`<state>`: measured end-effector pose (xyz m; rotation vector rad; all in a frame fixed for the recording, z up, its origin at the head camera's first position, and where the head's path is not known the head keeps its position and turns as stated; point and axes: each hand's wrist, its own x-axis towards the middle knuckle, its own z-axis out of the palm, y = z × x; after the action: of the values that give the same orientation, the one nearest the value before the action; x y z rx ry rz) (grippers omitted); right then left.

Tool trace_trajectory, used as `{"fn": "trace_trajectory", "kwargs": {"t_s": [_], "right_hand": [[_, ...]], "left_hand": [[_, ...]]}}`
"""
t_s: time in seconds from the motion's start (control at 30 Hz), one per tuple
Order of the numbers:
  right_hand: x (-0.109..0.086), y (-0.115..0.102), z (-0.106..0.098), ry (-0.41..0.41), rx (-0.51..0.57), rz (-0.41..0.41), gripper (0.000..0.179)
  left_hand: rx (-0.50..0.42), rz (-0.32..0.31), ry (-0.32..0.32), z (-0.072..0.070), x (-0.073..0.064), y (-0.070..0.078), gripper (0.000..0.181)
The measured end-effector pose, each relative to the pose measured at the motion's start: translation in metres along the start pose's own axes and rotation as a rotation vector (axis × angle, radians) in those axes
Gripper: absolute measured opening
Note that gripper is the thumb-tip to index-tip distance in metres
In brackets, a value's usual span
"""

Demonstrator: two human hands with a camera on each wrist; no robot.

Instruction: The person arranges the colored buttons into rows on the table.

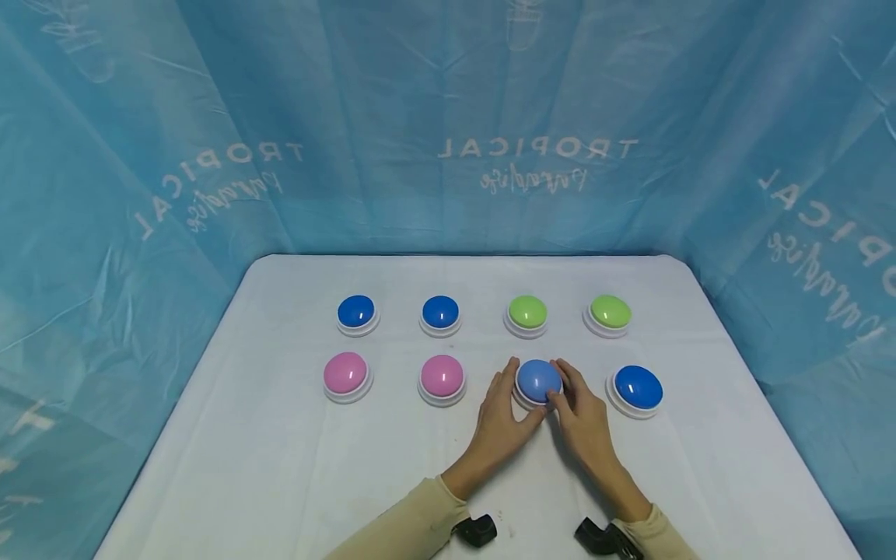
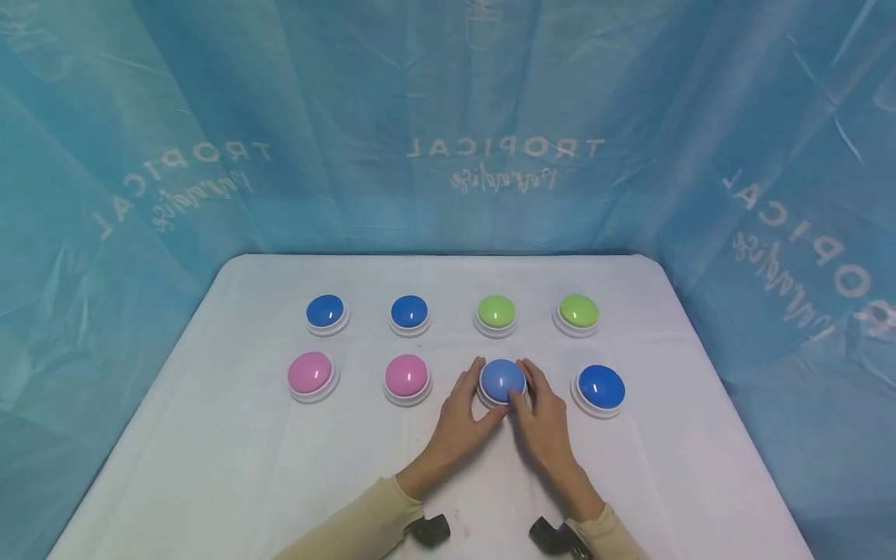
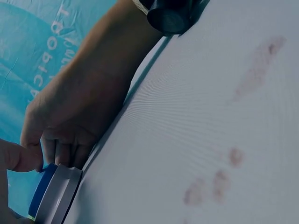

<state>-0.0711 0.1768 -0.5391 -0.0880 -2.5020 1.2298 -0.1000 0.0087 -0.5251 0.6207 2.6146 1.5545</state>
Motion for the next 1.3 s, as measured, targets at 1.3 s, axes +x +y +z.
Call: {"fn": "trace_trajectory", "kwargs": {"t_s": [1.3], "right_hand": [[-0.013,-0.051,0.044,-0.211,0.318,-0.347,0.075]], "left_hand": [[0.008,0.222,-0.101,-0.066,-0.061,-0.030,0.071]]}}
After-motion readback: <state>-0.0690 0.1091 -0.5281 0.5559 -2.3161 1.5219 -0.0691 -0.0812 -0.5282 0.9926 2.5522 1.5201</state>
